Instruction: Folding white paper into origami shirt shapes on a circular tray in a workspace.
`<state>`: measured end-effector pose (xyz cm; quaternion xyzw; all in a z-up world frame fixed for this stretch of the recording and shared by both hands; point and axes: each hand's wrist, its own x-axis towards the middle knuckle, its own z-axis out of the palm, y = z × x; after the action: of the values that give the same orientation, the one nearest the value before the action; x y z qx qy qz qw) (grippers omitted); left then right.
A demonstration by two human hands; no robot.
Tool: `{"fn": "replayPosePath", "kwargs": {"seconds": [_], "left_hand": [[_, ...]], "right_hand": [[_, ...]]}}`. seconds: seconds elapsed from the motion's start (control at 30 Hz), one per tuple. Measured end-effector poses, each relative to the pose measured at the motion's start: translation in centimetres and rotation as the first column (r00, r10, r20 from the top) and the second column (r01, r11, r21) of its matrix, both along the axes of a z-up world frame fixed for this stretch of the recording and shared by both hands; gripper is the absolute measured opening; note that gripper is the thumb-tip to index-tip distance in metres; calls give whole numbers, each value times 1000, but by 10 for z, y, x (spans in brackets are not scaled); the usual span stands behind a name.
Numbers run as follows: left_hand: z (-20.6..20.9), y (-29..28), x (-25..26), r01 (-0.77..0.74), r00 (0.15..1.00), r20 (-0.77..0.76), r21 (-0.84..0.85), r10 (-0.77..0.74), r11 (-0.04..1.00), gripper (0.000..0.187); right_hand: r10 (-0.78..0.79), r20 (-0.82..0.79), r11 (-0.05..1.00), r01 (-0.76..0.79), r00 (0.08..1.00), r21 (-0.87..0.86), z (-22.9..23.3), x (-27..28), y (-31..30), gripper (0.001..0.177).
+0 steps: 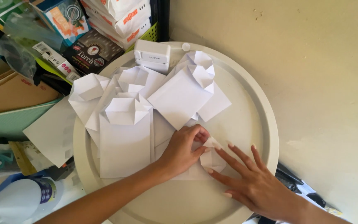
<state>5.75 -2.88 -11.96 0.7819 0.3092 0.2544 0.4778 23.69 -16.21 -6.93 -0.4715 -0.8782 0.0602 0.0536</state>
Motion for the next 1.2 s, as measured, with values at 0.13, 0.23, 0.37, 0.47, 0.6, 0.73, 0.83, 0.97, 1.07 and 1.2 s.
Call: {"fn": "replayPosePath", "kwargs": {"seconds": [0.13, 0.23, 0.37, 0.47, 0.6, 0.73, 0.83, 0.97, 1.07, 1.2], "left_hand": [[-1, -2, 0, 123, 992, -3, 90, -123, 988, 18], [0, -39, -15, 91, 996, -56, 412, -75, 907, 29], [-43, -93, -31, 78, 935, -247, 843, 256, 532, 50], [-56, -98, -31, -48, 903, -128, 919, 411, 391, 44], [-45, -92, -38, 43, 908, -196, 922, 370, 384, 45], [-58, -96, -37, -46, 934, -92, 928, 345, 370, 38], [-58, -100, -36, 1, 944, -167, 864, 284, 504, 43], [-53, -102, -40, 44, 937, -237, 809, 256, 587, 61], [-58, -104, -37, 11, 930, -223, 811, 292, 585, 59], [-47, -105, -35, -83, 911, -161, 829, 379, 553, 44]], "right_hand": [[-4, 110, 999, 0, 994, 39, -8, -2, 3, 54], [-44, -30, 975, 37, 999, -217, -6, 0, 4, 51], [-71, -41, 948, 54, 997, -313, -23, 6, 9, 51], [-100, -39, 881, 70, 994, -468, -15, 8, 23, 57], [-125, -211, 799, -27, 969, -600, 20, 1, 35, 54], [-85, -215, 951, 15, 973, -309, 9, 14, 31, 60], [-34, -129, 969, 1, 991, -247, 8, 9, 30, 55], [5, 15, 984, -2, 1000, -176, 5, 1, 33, 58], [56, 42, 988, -49, 998, -145, 3, -2, 34, 63], [60, 83, 996, -55, 995, -66, -3, 4, 38, 62]]}}
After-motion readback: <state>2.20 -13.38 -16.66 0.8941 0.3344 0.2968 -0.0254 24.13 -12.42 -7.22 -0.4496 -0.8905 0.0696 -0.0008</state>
